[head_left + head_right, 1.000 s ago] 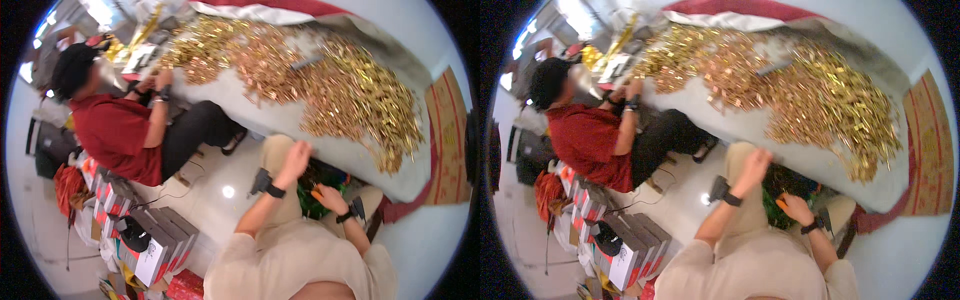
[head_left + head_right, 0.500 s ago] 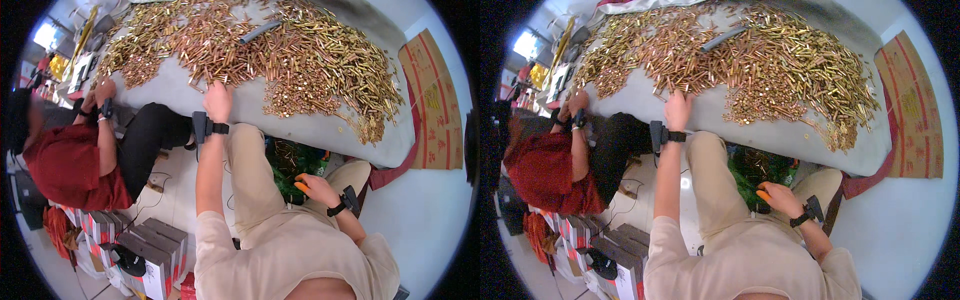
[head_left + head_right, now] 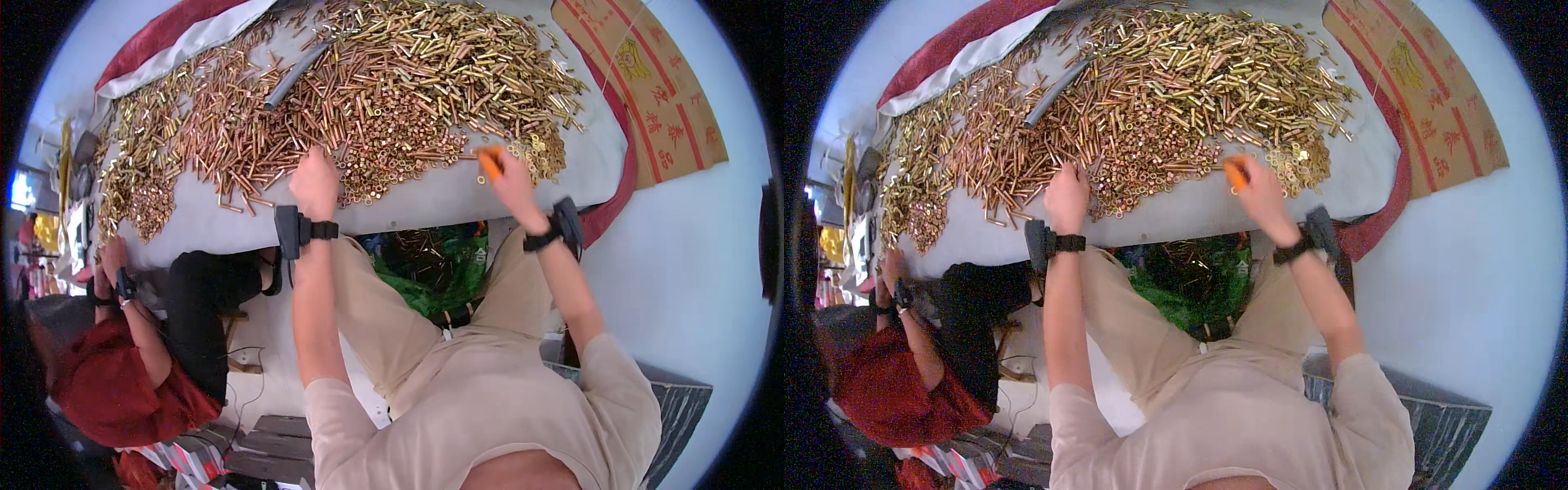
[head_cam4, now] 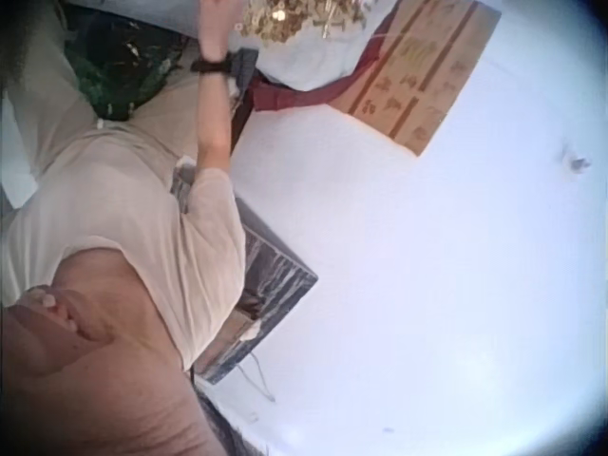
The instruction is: Assembling washers and nuts onto bolts.
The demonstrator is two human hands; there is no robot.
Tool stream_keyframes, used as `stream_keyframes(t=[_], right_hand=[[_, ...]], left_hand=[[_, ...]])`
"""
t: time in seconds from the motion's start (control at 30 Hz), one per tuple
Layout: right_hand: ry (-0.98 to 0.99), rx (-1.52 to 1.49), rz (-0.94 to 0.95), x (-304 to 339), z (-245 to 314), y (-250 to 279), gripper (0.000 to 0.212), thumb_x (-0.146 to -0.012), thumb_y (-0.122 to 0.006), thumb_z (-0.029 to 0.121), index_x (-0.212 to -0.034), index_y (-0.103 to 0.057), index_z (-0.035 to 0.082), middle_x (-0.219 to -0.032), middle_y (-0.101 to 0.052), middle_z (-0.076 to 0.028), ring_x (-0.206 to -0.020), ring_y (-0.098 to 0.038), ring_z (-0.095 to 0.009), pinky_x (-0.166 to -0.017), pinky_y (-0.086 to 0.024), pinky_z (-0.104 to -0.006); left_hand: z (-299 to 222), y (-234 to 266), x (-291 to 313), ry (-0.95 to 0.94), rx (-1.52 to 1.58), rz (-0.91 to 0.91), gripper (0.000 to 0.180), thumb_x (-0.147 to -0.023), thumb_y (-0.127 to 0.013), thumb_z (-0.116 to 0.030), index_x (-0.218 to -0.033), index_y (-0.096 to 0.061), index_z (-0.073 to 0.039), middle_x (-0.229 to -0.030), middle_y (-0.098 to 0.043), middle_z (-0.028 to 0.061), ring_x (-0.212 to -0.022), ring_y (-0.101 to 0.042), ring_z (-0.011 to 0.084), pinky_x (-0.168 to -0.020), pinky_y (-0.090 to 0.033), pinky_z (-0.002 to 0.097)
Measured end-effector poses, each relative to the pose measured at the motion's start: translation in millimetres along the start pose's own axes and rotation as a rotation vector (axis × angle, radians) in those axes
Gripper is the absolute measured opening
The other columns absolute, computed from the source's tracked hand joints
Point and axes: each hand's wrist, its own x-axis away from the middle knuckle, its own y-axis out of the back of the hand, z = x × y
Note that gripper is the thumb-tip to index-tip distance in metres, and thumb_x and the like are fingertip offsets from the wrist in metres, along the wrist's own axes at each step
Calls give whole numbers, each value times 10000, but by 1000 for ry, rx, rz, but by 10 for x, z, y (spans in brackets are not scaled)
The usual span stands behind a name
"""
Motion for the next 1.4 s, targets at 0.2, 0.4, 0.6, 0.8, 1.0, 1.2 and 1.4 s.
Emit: stream_keyframes(t=[0.2,0.4,0.6,0.8,1.0,1.2,1.4], right_hand=[[94,403,-303,-649,-228,-277,307,-816,-603,284,-948,-525,18,-891,-593,-150,-782,-590,-311,-654,-472,-386],[165,486,-419,-816,-509,-331,290,-807,-605,281,-908,-521,22,-867,-591,-155,-769,-585,-332,-623,-464,-420],[41,162,-279,-484,-418,-248,229,-833,-552,191,-993,-539,28,-871,-617,-137,-755,-607,-286,-643,-471,-372],[-121,-624,164,474,364,-203,211,-882,-504,123,-1069,-497,25,-958,-618,-76,-679,-539,-82,-551,-408,-197],[-154,-1101,297,820,431,-161,225,-895,-508,139,-1099,-496,44,-1008,-606,-87,-658,-499,-49,-539,-378,-156],[-148,-1295,338,946,261,-33,268,-896,-521,168,-1136,-500,51,-891,-590,-36,-649,-469,-38,-544,-368,-151],[-185,-1269,331,1079,93,66,205,-887,-541,163,-1043,-570,34,-825,-568,9,-656,-461,-35,-563,-362,-154]], left_hand=[[-148,136,318,-45,687,-20,131,-817,-561,-120,-857,-514,-4,-660,-587,123,-507,-549,200,-481,-448,319],[-540,224,757,138,1285,322,81,-805,-577,-51,-853,-522,-14,-678,-573,29,-545,-486,60,-480,-415,208],[-595,275,1085,163,1438,389,80,-808,-568,-44,-873,-533,-13,-763,-593,40,-540,-467,64,-505,-398,196],[-714,695,1392,136,1622,301,97,-850,-559,-76,-923,-557,-12,-743,-585,28,-534,-445,44,-475,-349,182],[-949,855,1655,242,1610,163,123,-854,-579,-120,-934,-580,-26,-665,-504,-33,-515,-385,2,-426,-269,154],[-1191,976,1866,251,1522,175,124,-858,-580,-132,-937,-582,-36,-673,-490,-55,-517,-359,-4,-438,-252,146],[-1427,885,1956,205,1482,206,109,-871,-563,-122,-935,-579,-35,-718,-523,-56,-538,-348,-10,-452,-256,143]])
